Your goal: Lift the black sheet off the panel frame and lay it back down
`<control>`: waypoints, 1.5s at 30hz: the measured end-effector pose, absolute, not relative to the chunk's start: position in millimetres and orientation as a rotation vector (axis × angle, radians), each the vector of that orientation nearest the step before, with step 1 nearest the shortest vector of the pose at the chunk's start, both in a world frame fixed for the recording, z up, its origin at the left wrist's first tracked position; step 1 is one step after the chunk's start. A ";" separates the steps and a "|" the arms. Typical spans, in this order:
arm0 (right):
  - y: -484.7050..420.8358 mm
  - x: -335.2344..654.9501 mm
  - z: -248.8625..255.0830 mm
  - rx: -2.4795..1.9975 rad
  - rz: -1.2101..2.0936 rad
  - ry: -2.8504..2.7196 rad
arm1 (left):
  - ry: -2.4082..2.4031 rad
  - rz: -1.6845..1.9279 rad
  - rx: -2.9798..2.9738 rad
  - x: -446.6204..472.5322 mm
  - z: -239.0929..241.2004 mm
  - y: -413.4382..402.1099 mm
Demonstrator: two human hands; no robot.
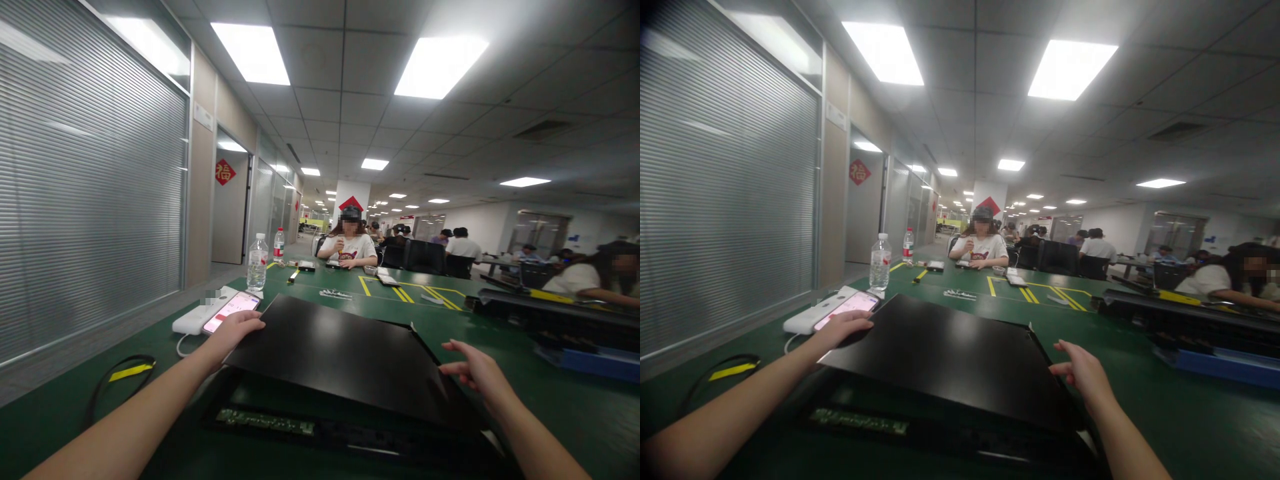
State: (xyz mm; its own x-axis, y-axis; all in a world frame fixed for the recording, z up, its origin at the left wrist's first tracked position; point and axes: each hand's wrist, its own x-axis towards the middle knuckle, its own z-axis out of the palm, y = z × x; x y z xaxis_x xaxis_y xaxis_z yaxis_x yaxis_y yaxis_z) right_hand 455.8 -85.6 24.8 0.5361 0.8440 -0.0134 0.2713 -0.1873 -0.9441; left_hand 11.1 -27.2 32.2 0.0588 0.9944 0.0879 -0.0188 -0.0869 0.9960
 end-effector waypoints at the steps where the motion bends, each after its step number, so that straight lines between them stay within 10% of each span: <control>1: -85.9 455.0 25.1 -1.732 0.685 -0.937 | 1.110 1.237 1.283 11.3 32.5 -27.8; 45: -76.3 463.4 13.0 -1.840 0.639 -0.950 | 1.089 1.186 1.309 11.8 26.9 -25.5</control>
State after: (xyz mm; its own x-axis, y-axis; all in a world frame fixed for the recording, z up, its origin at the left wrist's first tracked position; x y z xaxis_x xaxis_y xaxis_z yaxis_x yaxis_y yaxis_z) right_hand 463.4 -76.3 13.0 0.5640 0.8253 -0.0281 0.3376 -0.2614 -0.9042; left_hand 11.8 -25.5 26.9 0.1074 0.9914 0.0754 -0.0091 -0.0748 0.9972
